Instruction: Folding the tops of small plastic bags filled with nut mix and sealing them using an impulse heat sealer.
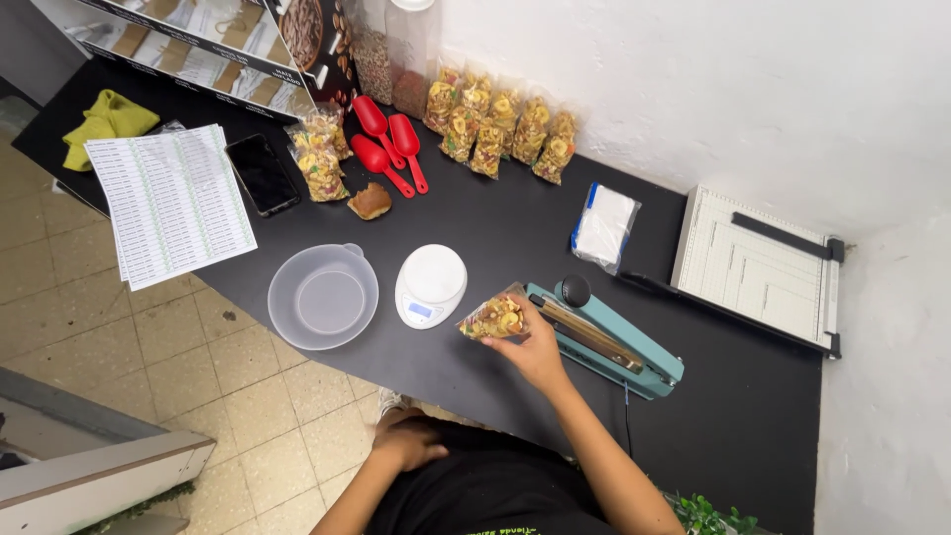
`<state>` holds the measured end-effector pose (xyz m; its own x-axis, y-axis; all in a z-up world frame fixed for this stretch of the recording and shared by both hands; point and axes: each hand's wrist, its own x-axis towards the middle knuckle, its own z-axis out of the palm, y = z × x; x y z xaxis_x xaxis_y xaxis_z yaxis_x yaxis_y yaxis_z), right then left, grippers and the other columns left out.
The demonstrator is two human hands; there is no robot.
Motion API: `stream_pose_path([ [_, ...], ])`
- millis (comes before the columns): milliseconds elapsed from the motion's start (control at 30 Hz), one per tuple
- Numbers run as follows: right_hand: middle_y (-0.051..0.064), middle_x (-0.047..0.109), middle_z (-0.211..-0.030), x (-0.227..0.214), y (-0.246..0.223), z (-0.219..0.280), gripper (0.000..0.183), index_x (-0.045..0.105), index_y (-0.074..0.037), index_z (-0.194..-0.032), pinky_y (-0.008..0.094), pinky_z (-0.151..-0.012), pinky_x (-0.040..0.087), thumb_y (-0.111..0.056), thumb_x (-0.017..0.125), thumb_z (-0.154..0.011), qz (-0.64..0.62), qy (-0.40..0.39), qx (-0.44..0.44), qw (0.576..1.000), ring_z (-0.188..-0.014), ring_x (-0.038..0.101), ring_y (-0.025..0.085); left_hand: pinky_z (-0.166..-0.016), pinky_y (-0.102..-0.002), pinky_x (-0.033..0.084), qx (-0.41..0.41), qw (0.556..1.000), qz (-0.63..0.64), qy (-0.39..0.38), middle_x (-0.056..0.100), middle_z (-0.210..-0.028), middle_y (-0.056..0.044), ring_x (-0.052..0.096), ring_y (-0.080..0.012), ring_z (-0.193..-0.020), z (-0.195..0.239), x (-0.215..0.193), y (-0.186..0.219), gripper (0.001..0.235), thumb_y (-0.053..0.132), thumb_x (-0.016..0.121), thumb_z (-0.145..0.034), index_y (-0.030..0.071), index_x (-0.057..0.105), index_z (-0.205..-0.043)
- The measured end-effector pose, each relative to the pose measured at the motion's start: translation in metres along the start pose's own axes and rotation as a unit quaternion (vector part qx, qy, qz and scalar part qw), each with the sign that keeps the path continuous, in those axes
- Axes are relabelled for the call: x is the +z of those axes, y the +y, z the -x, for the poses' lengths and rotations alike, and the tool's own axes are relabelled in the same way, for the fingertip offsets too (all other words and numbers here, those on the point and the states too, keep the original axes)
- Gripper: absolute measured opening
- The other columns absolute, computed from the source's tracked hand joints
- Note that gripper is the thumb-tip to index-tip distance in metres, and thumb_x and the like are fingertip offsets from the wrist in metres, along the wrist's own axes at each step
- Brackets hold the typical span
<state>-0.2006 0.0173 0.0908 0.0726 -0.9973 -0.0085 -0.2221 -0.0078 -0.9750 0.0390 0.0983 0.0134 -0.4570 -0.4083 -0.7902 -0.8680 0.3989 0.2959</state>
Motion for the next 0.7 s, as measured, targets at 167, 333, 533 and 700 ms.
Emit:
stream_pose_path([
  [167, 0.006, 0.071, -0.122, -0.001, 0.0, -0.001, 0.069, 0.058, -0.015, -0.134, 0.03, -0.095, 0.059, -0.014, 0.09, -0.073, 0.015, -0.01, 0.002, 1.0, -0.108, 0.073, 0.019, -0.099, -0.053, 0.039, -0.121, 0.988, 0.071, -0.058, 0.051, -0.136, -0.019, 0.047, -0.0406, -0.123, -0.017, -0.009, -0.022, 0.047, 0.044, 0.048, -0.102, 0.011, 0.051, -0.135],
  [333, 0.02, 0.074, -0.118, 0.009, 0.022, -0.005, 0.081, 0.067, -0.005, -0.13, 0.044, -0.095, 0.056, -0.012, 0.102, -0.058, 0.037, 0.04, 0.008, 0.998, -0.116, 0.068, 0.035, -0.068, -0.038, 0.055, 0.149, 0.804, 0.478, 0.32, 0.08, -0.085, -0.016, 0.077, -0.0302, -0.071, 0.04, -0.099, 0.012, 0.029, 0.025, 0.08, -0.086, 0.005, 0.073, -0.106],
  [533, 0.023, 0.073, -0.12, 0.025, 0.064, -0.002, 0.073, 0.065, -0.007, -0.131, 0.049, -0.096, 0.054, -0.008, 0.094, -0.064, 0.076, 0.044, 0.002, 0.996, -0.115, 0.067, 0.042, -0.116, -0.054, 0.037, 0.268, 0.74, 0.42, 0.452, 0.056, -0.144, -0.024, 0.048, -0.0453, -0.137, -0.032, -0.111, 0.017, 0.084, 0.015, 0.091, -0.07, 0.004, 0.055, -0.144],
  [700, 0.019, 0.068, -0.131, 0.037, 0.091, 0.006, 0.082, 0.058, -0.014, -0.141, 0.051, -0.107, 0.048, -0.015, 0.093, -0.066, 0.105, -0.017, 0.068, 0.992, -0.127, 0.06, 0.041, -0.114, -0.043, 0.043, 0.25, 0.692, 0.526, 0.427, 0.07, -0.132, -0.014, 0.059, -0.031, -0.13, -0.079, -0.084, 0.009, 0.064, 0.011, 0.093, -0.071, 0.008, 0.07, -0.13],
])
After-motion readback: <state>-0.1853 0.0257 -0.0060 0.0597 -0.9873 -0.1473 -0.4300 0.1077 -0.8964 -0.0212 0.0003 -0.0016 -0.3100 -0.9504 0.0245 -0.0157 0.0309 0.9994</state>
